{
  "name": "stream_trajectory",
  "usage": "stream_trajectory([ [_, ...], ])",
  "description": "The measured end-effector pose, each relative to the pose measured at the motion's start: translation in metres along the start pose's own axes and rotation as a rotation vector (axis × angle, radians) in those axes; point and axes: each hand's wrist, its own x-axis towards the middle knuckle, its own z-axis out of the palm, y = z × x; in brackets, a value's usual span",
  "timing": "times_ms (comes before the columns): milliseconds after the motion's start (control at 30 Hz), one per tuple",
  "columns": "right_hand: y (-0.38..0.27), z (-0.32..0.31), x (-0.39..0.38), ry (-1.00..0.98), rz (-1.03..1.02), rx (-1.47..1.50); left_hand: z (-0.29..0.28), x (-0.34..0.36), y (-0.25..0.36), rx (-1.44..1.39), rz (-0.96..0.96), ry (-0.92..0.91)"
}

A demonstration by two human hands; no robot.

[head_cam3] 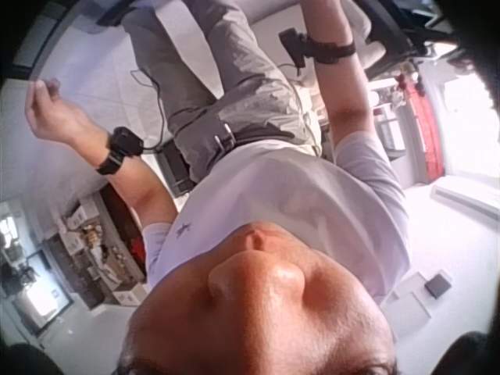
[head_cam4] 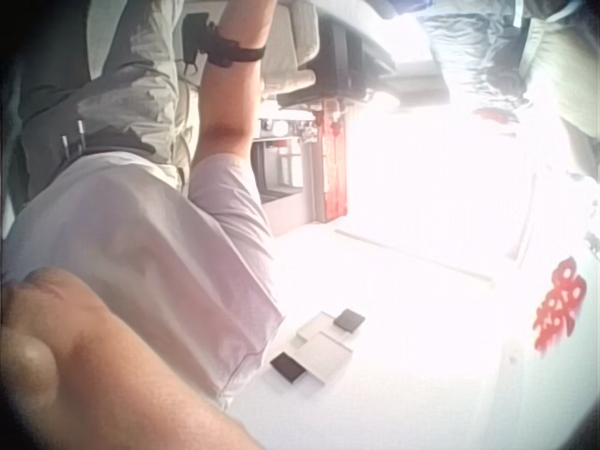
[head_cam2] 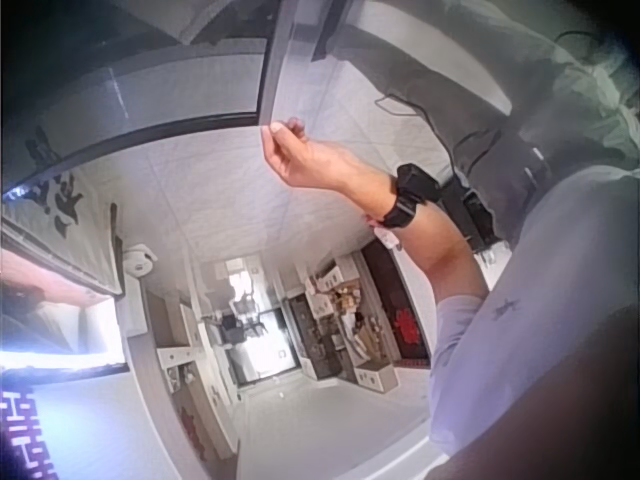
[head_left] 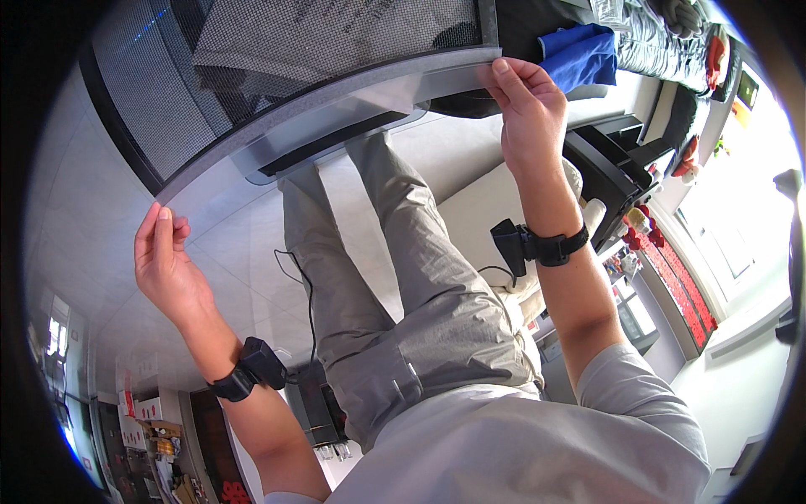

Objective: The person cuts a flexible LED strip with scissors, peels off the backing, and adheres it to the frame of a glass-top aquarium. They press the strip along the edge and adjust the aquarium lid afterward.

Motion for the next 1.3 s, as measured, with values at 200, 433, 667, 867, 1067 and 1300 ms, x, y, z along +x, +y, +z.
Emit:
stream_trajectory([
  [200, 0.001, -0.001, 0.000, 0.006, -0.009, -0.013, 0.000, 0.000, 0.000, -0.001, 0.000, -0.004],
  [433, 0.002, -0.001, 0.001, 0.003, -0.025, 0.009, -0.001, 0.001, -0.001, 0.008, 0.009, -0.010],
  [667, 0.001, 0.000, 0.002, -0.008, -0.039, 0.022, -0.001, 0.002, -0.003, -0.020, -0.001, -0.021],
  [867, 0.001, 0.001, 0.001, -0.003, -0.036, 0.001, 0.001, 0.000, -0.001, 0.001, 0.004, -0.012],
  [1067, -0.001, 0.000, 0.000, -0.018, -0.221, -0.253, 0.003, 0.000, 0.003, 0.022, -0.017, -0.034],
  [1300, -0.003, 0.001, -0.008, -0.035, -0.394, -0.337, 0.000, 0.005, 0.003, 0.043, -0.062, -0.074],
])
